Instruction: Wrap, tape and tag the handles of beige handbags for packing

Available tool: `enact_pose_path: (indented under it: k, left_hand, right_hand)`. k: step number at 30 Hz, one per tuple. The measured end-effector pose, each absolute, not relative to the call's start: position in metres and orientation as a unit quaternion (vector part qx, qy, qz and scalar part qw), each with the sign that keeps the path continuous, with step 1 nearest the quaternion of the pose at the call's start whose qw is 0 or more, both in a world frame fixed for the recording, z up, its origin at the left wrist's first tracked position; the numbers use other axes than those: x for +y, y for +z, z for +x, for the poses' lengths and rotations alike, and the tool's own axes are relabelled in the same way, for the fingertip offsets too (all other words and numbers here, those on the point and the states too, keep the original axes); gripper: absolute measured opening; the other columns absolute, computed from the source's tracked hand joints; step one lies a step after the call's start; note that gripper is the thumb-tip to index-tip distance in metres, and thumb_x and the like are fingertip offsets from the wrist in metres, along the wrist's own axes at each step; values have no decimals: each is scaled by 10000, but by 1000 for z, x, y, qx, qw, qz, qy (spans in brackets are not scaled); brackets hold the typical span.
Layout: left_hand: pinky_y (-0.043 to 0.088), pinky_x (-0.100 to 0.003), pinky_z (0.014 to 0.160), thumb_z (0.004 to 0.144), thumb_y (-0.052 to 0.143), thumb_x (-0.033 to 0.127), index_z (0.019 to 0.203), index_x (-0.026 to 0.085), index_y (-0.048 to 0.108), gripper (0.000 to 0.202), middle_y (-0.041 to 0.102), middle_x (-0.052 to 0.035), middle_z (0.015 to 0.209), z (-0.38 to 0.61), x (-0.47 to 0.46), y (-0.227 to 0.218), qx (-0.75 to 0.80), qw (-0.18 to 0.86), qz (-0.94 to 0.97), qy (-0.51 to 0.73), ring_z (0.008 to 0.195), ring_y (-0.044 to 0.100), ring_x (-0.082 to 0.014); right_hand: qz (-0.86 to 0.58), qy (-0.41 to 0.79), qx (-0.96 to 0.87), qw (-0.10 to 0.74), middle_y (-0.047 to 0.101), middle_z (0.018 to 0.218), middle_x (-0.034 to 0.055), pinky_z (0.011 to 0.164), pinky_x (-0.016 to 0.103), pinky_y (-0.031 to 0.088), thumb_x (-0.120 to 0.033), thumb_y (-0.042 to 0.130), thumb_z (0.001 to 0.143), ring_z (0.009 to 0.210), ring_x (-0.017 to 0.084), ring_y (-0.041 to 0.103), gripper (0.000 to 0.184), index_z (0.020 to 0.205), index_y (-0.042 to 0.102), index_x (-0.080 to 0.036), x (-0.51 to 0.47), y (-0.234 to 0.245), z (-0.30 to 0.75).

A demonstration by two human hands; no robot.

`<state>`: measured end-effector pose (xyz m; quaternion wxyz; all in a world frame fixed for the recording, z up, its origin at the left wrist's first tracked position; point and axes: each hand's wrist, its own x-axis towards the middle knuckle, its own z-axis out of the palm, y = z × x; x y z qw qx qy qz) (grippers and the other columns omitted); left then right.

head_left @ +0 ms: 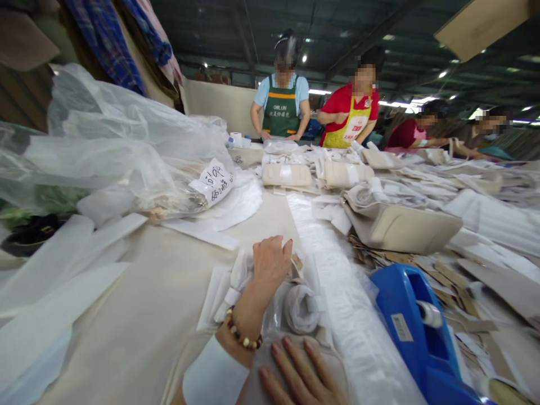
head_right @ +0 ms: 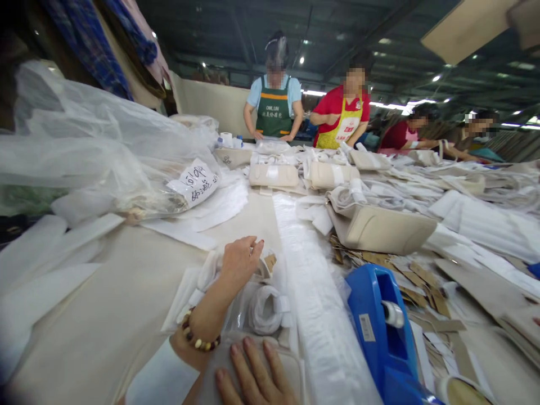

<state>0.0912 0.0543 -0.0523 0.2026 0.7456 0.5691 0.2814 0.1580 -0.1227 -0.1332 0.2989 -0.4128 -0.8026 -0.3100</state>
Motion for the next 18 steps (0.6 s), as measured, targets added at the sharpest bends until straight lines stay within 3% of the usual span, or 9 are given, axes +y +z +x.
enact_pose_path:
  k: [3,7,9,13,18]
  left_hand:
    - [390,-346,888,879,474,294,869,176,670,229,712,-94,918,96,57,-57,576,213,731,298,957,628,-229]
    - [440,-342,852,848,491,271,899,144,680,233,720,-108,912,90,69,-51,570,257,703,339,922,646,-221]
    - [453,-330,864,838,486,275,962,127,674,269,714,-110,973,73,72,-41,557,282,689,368,942,647,-210]
    - [429,-318,955,792,518,369,1130,131,619,426,668,-109,1136,8,52,-25,535,328,665,404,1072,607,-218]
    - [438,-401,976,602,676,498,1229,29,541,795,531,-226,1297,-70,-15,-59,552,398,633,369,1192,519,-335]
  right_hand:
    - [-375,-288,-860,193,661,1168,-14,1158,414,128,-304,437,948,1072,172,610,289,1194,584,-275,-123,-115,177]
    - [-395,-176,-886,170,627,1221,69,1034,389,396,-565,450,882,1127,236,582,508,1248,545,-226,-131,-93,182]
    - [-425,-83,-888,152,593,1261,99,981,425,450,-595,435,871,1170,276,549,545,1244,552,-215,-135,-87,176]
    - [-474,52,-868,140,458,1382,122,1044,533,358,-535,480,872,1276,329,424,534,1305,515,-224,-143,-78,168]
    - [-473,91,-861,164,409,1409,136,1064,576,296,-469,522,868,1306,344,371,516,1326,496,-232,-147,-74,170]
